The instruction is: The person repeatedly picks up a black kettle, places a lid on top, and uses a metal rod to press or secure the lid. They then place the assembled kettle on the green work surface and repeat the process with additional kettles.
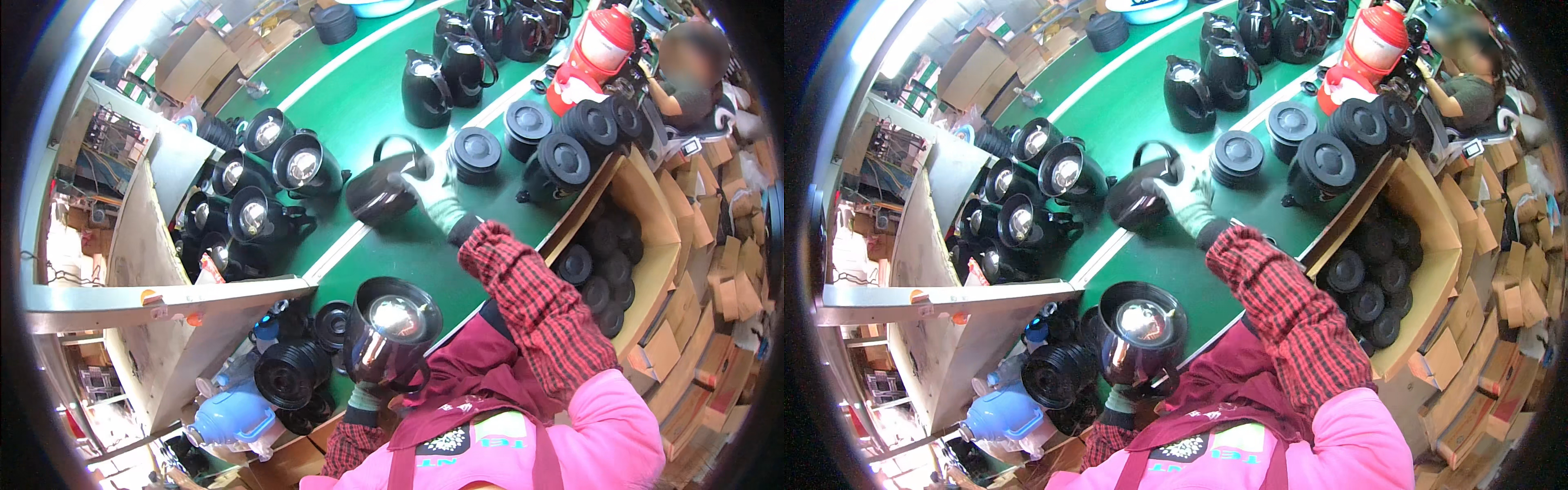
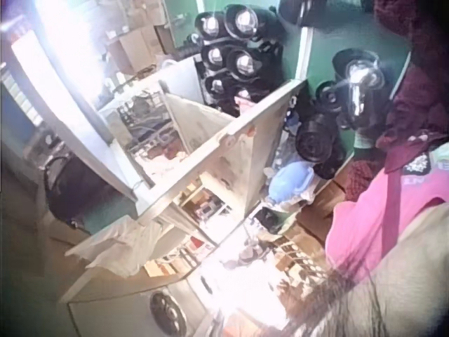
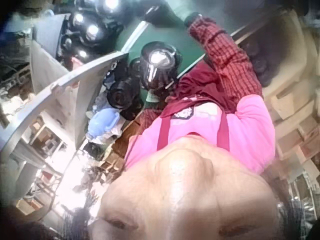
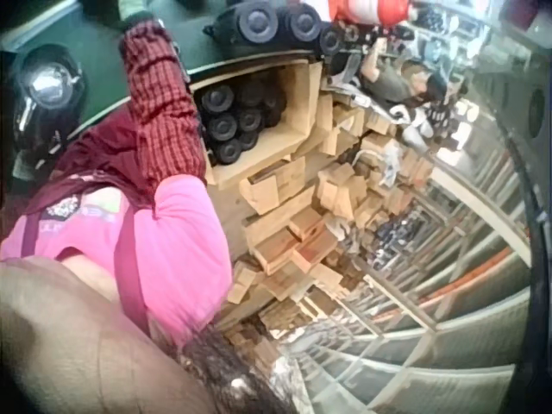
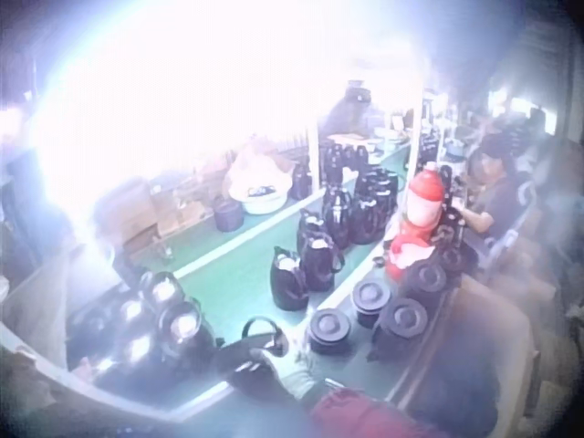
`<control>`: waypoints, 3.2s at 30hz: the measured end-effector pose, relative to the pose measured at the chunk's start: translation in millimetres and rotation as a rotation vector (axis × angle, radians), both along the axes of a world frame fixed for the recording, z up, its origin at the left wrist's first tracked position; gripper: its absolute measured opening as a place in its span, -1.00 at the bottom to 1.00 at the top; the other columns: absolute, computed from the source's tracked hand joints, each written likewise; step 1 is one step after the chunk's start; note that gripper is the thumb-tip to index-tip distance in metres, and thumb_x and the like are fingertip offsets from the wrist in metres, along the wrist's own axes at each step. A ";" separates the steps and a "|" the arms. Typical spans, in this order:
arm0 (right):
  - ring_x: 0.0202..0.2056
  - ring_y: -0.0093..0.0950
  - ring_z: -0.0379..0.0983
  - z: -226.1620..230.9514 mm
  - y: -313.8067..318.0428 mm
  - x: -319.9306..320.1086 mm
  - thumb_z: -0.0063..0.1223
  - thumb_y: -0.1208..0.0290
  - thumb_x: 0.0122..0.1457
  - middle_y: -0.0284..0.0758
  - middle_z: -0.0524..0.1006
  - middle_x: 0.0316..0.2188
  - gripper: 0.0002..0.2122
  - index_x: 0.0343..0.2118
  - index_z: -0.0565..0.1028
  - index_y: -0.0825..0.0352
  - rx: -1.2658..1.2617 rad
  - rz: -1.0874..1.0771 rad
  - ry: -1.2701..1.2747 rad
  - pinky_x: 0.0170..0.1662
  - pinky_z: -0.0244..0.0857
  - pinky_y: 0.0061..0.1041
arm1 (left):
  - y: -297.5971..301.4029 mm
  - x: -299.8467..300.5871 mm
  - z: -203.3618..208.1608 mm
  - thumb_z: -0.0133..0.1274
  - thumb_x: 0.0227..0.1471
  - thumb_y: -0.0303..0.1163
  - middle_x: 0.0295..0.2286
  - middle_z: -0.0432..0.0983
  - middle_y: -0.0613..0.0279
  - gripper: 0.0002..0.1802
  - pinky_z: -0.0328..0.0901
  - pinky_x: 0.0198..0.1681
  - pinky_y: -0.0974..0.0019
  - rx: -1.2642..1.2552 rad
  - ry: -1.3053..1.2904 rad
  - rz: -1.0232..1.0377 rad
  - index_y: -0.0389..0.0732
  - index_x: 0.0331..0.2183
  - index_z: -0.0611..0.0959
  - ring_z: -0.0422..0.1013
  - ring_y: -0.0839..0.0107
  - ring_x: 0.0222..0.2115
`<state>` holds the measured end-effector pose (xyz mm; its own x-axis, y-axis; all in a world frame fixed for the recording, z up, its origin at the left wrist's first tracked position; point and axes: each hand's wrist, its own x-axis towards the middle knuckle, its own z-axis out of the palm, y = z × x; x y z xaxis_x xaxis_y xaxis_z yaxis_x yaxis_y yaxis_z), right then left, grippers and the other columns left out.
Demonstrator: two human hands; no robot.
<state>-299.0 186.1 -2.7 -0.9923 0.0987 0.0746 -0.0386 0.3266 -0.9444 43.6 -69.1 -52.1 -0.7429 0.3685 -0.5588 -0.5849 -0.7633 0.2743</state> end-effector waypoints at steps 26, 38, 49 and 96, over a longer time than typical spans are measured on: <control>0.38 -0.12 0.01 125.5 79.8 162.9 0.10 -0.09 0.21 -0.11 0.11 0.37 -0.24 0.38 0.14 0.17 -0.222 0.531 -0.050 0.37 -0.06 -0.22 | 24.6 -101.9 -22.9 -0.09 0.24 -0.28 0.10 0.39 0.04 -0.51 0.28 0.19 0.13 0.037 0.100 -0.267 -0.28 0.14 0.42 0.39 0.21 0.07; 0.33 0.13 -0.06 1.7 131.3 -47.8 0.18 -0.32 -0.05 0.01 0.09 0.33 -0.07 0.40 0.08 -0.18 1.003 0.010 -0.124 0.22 -0.11 0.37 | 31.1 -59.8 -16.3 -0.03 0.20 -0.31 0.06 0.43 0.04 -0.53 0.30 0.16 0.14 0.025 0.100 -0.221 -0.28 0.10 0.46 0.42 0.21 0.04; 0.22 0.06 0.08 4.0 115.3 40.6 0.30 -0.25 -0.19 -0.07 0.17 0.28 -0.11 0.31 0.23 -0.30 1.056 0.154 -0.136 0.19 0.07 0.19 | 29.6 -20.5 -11.0 0.02 0.16 -0.33 0.02 0.46 0.05 -0.54 0.32 0.13 0.15 -0.020 0.062 -0.244 -0.29 0.07 0.50 0.44 0.21 0.01; 0.22 -0.48 0.24 132.6 144.4 360.4 -0.18 0.00 0.41 -0.30 0.32 0.23 -0.45 0.30 0.27 0.29 -0.406 0.081 0.181 0.30 0.05 -0.49 | 96.7 -77.9 146.5 0.17 0.06 0.10 -0.16 0.60 0.09 -0.31 0.39 0.01 0.19 -0.673 0.925 -0.399 -0.33 -0.03 0.59 0.53 0.27 -0.13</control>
